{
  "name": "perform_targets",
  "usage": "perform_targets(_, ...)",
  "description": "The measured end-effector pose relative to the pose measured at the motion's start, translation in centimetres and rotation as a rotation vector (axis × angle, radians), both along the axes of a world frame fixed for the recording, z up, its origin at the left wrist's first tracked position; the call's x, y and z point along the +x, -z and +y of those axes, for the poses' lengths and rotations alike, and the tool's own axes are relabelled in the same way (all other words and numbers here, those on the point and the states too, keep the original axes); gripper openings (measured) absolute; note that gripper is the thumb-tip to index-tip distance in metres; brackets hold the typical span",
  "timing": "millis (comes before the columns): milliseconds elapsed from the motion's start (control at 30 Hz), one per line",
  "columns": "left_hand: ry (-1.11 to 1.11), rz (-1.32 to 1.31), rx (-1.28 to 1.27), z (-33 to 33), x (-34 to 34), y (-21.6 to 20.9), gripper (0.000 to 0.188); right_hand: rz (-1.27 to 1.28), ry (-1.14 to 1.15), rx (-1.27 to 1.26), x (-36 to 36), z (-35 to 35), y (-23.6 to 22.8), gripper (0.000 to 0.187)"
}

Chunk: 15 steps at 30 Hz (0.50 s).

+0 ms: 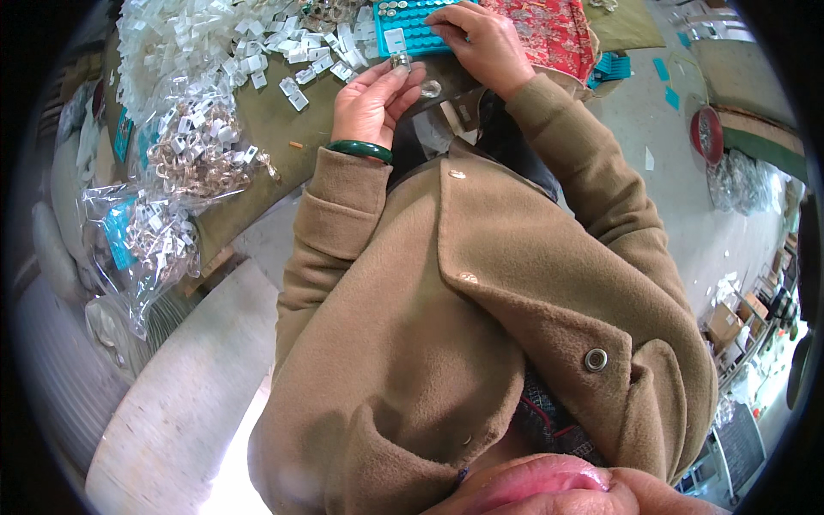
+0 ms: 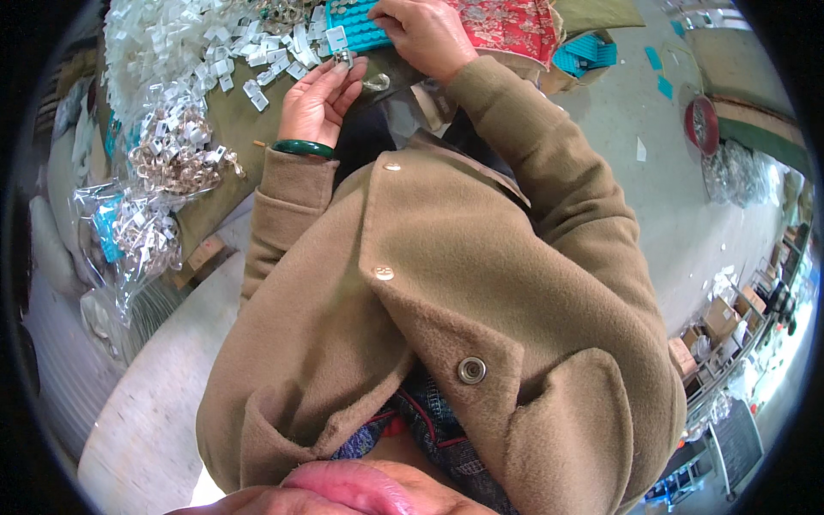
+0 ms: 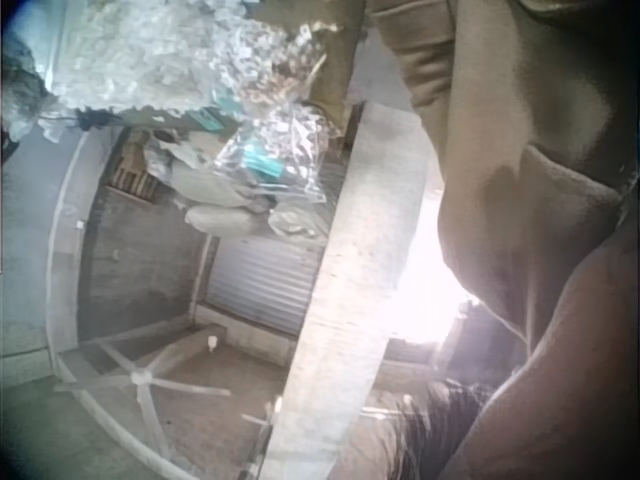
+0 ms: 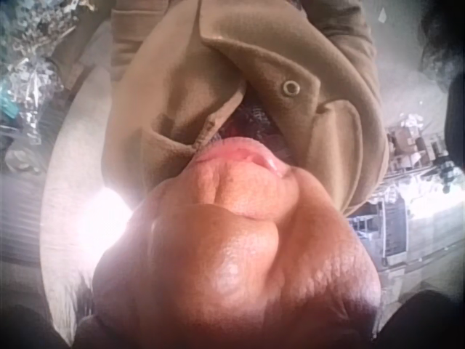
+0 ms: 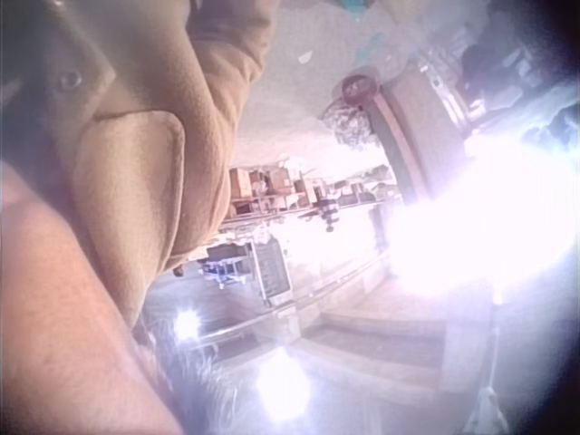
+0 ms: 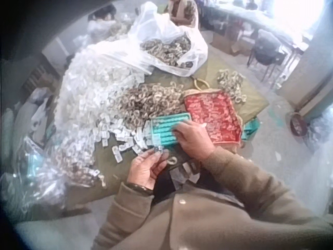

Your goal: The person sits on the floor and assembles small white plastic components with metal pins. They pick up each component, insert a pin, and place the assembled unit into a blue tray. The person repeats this process continuously throughout the clip.

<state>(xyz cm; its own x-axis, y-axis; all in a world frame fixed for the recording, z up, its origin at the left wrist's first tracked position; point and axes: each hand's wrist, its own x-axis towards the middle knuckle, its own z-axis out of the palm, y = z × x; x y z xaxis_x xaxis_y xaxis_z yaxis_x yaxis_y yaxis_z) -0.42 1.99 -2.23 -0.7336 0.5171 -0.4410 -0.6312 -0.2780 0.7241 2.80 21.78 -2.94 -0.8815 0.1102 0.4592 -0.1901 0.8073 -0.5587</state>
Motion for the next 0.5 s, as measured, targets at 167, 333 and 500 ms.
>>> perform_targets(167,0.004,0.032,0.003,0.0,0.6,-0.4,0.025,-0.026,-0.146,-0.361,2.2,-3.0,-1.8,0.017)
perform_targets(333,0.003,0.019,-0.033,-0.2,1.2,-0.9,0.026,0.135,-0.106,-0.203,2.6,-4.5,-2.1,0.019)
perform_targets(500,-0.076,0.016,-0.026,-0.3,1.9,-0.7,0.030,0.286,-0.162,0.037,2.1,-4.6,-1.3,0.015)
